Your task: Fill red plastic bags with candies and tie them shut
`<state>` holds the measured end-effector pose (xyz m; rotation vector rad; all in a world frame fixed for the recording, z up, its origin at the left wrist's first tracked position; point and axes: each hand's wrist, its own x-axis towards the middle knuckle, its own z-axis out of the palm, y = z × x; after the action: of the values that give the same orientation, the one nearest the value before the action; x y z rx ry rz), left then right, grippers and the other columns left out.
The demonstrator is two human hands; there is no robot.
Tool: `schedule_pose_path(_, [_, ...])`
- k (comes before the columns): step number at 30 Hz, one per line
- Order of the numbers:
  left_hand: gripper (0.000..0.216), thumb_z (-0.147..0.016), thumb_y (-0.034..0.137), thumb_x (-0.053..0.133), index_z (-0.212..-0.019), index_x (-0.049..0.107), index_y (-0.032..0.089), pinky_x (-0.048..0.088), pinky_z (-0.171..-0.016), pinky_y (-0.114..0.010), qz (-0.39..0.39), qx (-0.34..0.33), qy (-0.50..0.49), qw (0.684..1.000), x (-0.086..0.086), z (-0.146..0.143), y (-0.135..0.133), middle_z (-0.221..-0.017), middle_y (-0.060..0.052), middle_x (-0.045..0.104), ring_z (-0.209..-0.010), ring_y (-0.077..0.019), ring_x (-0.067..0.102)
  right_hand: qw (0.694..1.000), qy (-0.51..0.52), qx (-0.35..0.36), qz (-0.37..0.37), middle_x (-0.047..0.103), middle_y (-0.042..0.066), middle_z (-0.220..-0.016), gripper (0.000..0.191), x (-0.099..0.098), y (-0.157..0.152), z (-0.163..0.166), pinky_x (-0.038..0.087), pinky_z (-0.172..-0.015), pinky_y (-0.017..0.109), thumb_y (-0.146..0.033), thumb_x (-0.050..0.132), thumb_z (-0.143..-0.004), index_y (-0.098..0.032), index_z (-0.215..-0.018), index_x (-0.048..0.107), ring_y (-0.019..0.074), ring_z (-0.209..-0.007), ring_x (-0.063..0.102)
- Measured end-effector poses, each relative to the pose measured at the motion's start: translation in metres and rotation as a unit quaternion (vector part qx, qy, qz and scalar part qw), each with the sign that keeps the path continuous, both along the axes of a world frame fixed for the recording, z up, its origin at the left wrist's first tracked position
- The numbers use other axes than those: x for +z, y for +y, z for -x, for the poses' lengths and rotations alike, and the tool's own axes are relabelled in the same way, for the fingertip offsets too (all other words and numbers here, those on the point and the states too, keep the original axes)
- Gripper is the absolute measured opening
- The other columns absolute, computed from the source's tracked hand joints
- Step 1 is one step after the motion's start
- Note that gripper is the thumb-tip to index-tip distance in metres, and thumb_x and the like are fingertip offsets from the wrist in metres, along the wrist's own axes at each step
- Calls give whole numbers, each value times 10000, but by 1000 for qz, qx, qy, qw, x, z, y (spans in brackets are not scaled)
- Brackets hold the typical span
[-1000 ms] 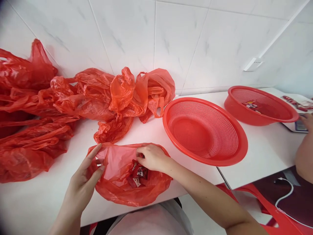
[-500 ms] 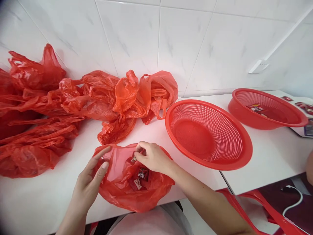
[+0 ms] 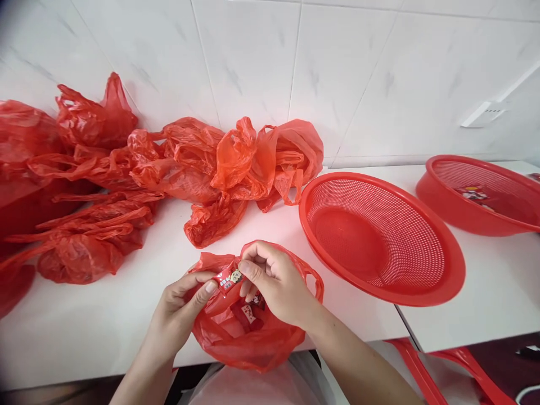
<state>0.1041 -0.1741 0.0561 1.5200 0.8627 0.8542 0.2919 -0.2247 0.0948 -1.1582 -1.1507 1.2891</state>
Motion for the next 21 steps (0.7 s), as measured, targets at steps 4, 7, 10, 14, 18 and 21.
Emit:
schedule_pose_path(4, [167, -867, 355, 652, -825, 754, 230, 467, -793, -282, -3, 4, -24, 1000, 2, 0, -1, -857, -23, 724, -825, -175, 632, 1000, 25, -6, -9, 585, -41, -638, 204, 0, -2, 4, 514, -556, 239, -405, 558, -928, -219, -855, 518, 107, -562, 600])
schedule_pose_path(7, [157, -869, 344, 651, -825, 754, 234, 467, -782, -275, -3, 4, -32, 999, 2, 0, -1, -856, -17, 726, -807, -167, 629, 1000, 30, -5, -10, 574, -40, -648, 203, -1, -3, 6, 518, -572, 251, -412, 543, -938, -222, -870, 519, 115, -576, 605])
schedule_pose_path(10, [156, -871, 335, 649, -812, 748, 230, 466, -771, -278, -18, 16, -26, 999, 2, 0, -1, -830, -15, 717, -784, -164, 618, 999, -6, -19, -26, 577, -20, -708, 251, -4, -3, 6, 511, -607, 260, -425, 459, -978, -215, -865, 535, 116, -616, 601])
schedule_pose_path(14, [144, -884, 300, 632, -807, 739, 242, 467, -753, -267, -70, 24, -8, 997, 3, -2, -2, -789, -3, 692, -777, -155, 605, 988, -105, -52, -99, 588, 10, -831, 276, -9, -2, 7, 473, -660, 249, -410, 419, -996, -205, -896, 575, 111, -706, 555])
schedule_pose_path(18, [120, -885, 243, 626, -844, 736, 266, 471, -755, -244, -128, 29, 5, 991, 5, -4, -4, -841, 7, 680, -799, -137, 609, 978, -152, -59, -129, 612, 13, -884, 157, -10, -1, 11, 467, -693, 254, -368, 575, -926, -212, -937, 593, 127, -764, 562])
schedule_pose_path(21, [122, -884, 239, 622, -842, 734, 262, 479, -756, -245, -147, 18, 24, 989, 7, -4, -4, -836, 3, 677, -794, -138, 605, 970, -180, -88, -141, 592, 2, -770, 208, -11, 0, 10, 450, -685, 251, -342, 548, -943, -200, -810, 622, 119, -708, 540])
